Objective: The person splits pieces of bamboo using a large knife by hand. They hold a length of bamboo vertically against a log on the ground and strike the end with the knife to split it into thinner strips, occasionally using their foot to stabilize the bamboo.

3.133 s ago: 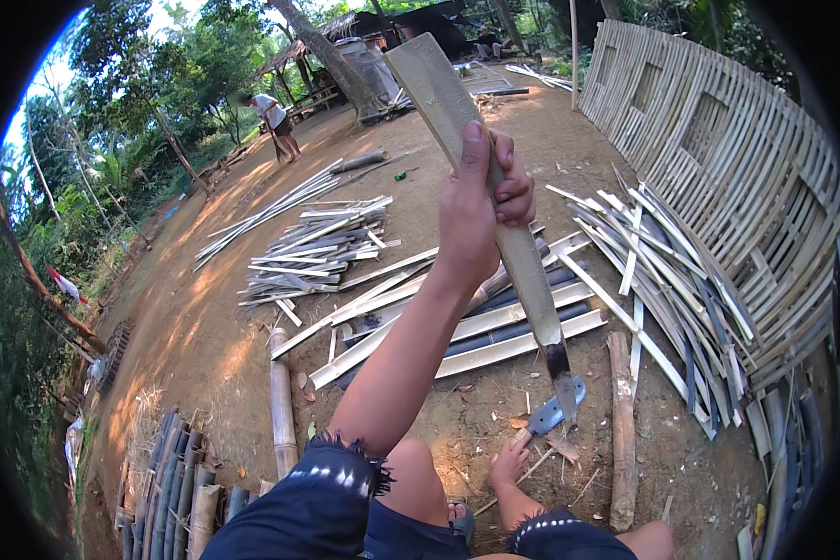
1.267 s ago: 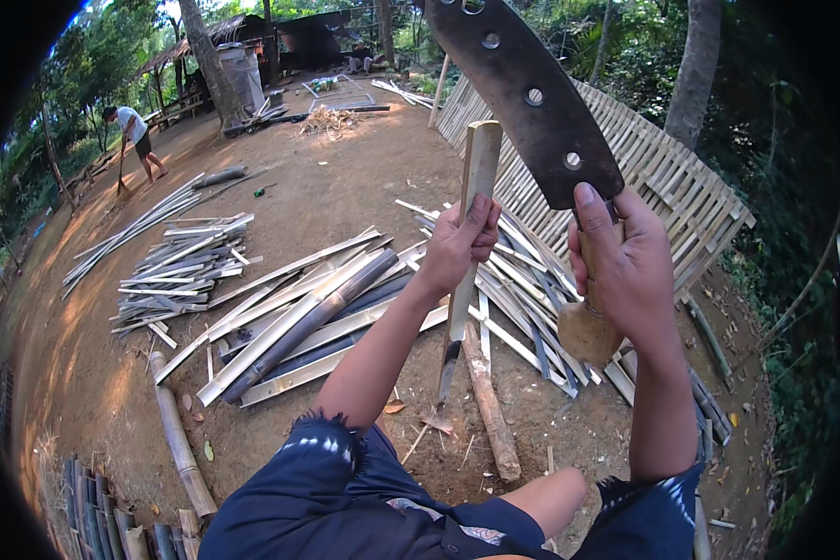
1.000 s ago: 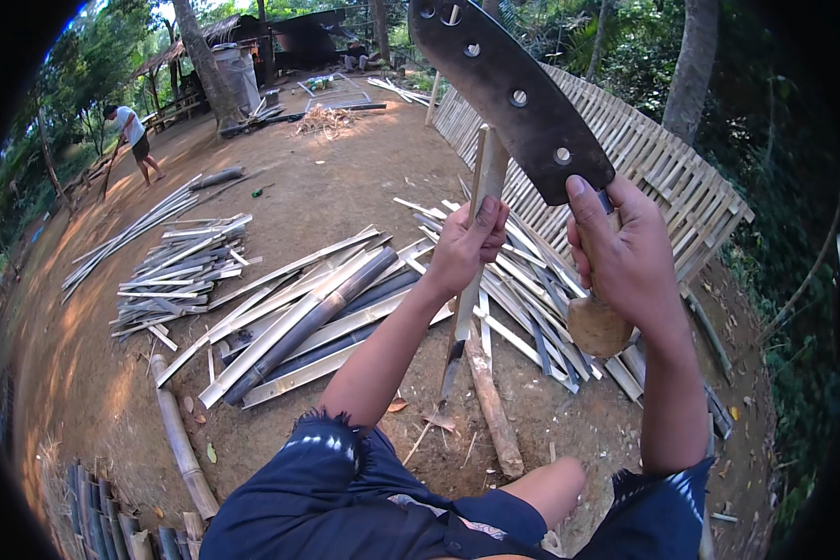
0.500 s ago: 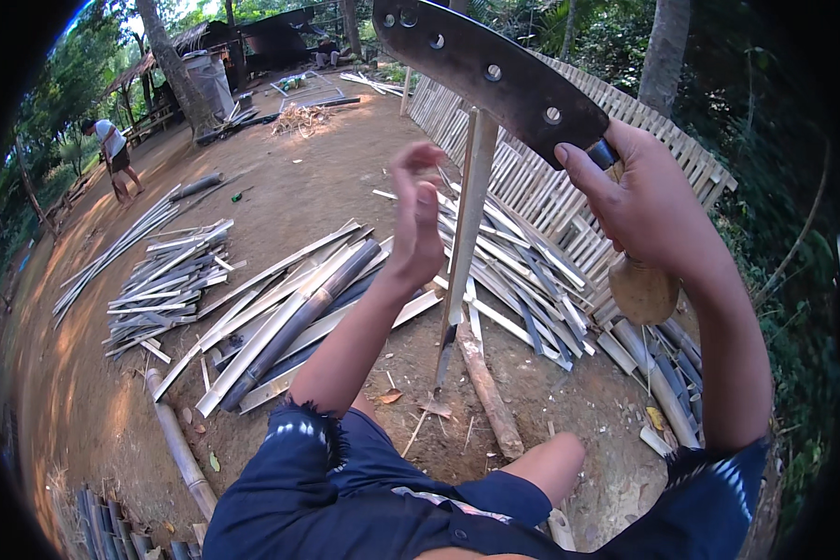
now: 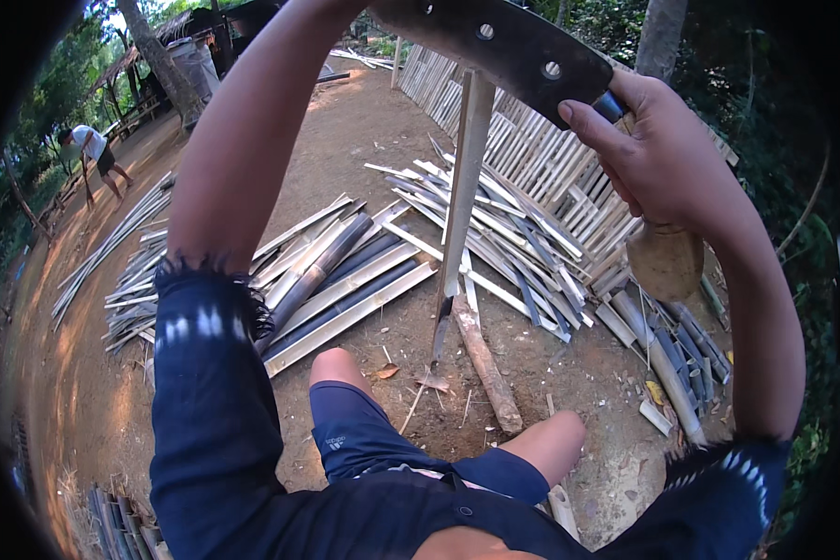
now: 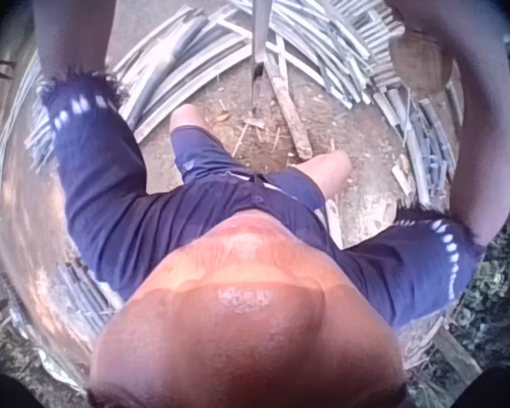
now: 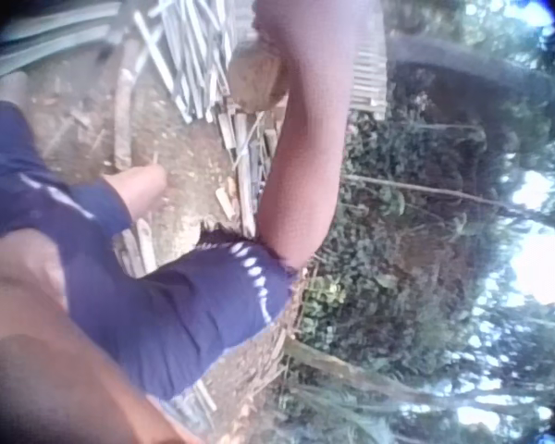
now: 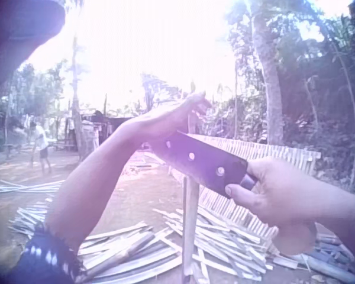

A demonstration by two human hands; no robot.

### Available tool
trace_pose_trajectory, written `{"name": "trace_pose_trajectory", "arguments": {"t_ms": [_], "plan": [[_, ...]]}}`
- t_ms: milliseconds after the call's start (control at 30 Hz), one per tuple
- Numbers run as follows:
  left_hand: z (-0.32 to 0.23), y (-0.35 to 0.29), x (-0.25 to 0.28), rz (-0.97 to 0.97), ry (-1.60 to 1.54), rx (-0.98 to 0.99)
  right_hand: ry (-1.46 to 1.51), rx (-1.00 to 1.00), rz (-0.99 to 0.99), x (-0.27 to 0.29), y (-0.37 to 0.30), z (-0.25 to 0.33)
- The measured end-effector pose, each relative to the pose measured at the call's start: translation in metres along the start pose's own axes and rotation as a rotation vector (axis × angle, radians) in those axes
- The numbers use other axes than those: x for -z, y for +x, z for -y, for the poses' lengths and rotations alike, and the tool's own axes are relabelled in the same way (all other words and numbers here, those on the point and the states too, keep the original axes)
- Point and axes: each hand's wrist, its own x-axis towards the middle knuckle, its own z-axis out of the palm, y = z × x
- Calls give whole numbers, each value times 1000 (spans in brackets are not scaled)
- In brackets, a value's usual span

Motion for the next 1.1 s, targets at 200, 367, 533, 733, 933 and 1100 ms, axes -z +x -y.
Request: {"name": "trace_pose_trajectory", "arguments": {"t_ms": [200,367,533,733,933,1100], "plan": [[33,-10,-18,-98,-52,91,28,-51,61,7,2,9],[45,-5,-34,-104,-79,117,-216,317,-152,-14,17,-21],[59,-18,-44,-87,-90,180,-153,85,45,-1,17,11],[77,-15,-63,-90,-122,215,-378,-83,20,-10,11,54],[91,-25,-78,-82,-126,275,-223,-424,324,31,27,89],[108,-23,-91,-83,-141,311,85,-484,602,52,59,63]]}}
